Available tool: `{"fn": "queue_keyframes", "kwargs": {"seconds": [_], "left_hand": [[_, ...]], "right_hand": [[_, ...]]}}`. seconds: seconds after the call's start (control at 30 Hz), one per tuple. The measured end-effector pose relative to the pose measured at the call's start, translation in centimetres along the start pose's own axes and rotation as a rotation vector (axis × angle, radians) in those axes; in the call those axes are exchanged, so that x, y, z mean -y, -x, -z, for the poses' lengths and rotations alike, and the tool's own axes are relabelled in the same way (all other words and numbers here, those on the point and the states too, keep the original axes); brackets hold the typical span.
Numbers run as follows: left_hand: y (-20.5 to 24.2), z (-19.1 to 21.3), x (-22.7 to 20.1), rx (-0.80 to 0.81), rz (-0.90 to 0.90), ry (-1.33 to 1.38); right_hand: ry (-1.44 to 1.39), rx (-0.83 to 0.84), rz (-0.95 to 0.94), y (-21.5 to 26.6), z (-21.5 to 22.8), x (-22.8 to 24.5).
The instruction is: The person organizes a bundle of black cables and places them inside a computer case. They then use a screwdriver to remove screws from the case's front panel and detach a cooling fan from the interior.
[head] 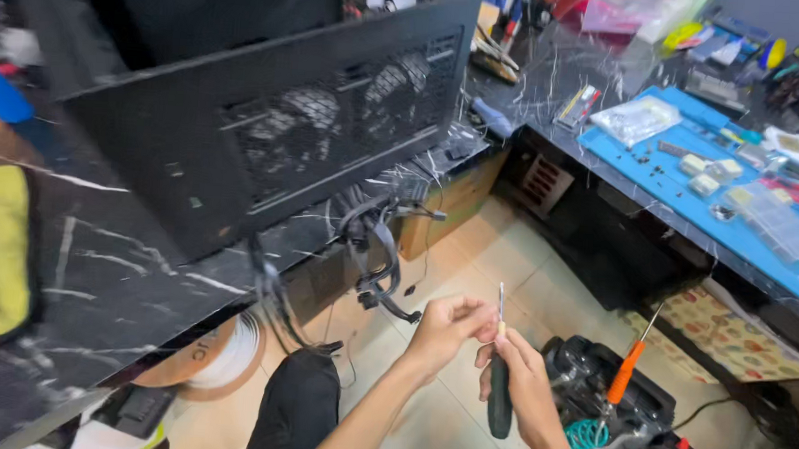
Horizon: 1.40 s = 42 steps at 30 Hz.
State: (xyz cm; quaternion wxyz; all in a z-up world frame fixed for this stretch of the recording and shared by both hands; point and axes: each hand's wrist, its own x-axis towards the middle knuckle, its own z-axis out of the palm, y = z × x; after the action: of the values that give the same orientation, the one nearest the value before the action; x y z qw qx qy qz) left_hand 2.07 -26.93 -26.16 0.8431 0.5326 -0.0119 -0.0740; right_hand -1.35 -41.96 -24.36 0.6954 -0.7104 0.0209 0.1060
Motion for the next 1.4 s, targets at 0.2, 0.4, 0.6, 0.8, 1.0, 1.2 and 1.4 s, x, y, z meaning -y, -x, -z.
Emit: {"fn": "queue_keyframes", "kwargs": {"seconds": [0.2,0.4,0.6,0.8,1.0,1.2,1.4], "left_hand": [[5.3,1.1,-7.7,-0.049,-0.083,0.111],[13.9,4.9,-13.8,-0.237,-0.258,0.077],[18.6,12.0,-19.6,-0.541,-0.43,-0.122],[18.5,19.4,-24.1,-0.799,-0.427,-0.234],[20.6,24.3,-27.1,-0.886,-0.325,-0.841],[21.9,27.1,-25.7,-0.888,-0.198,-1.097],[22.8,27.6,-23.6,-0.915,-0.258,-1.053]], "right_hand": [[-0.04,0.162,0.105,5.9,-2.7,4.5],[0.063,0.426,0.214,8.5,-9.2,8.1],[0.121,0.645,0.244,5.8,-20.4,11.2],[0.369,0.768,-0.036,1.5,-30.2,16.0],[0.528,0.846,-0.107,-0.4,-34.4,17.1],[0.645,0.896,0.027,-0.9,-36.0,16.3],[0.686,0.861,-0.175,0.1,-36.1,16.8]]}}
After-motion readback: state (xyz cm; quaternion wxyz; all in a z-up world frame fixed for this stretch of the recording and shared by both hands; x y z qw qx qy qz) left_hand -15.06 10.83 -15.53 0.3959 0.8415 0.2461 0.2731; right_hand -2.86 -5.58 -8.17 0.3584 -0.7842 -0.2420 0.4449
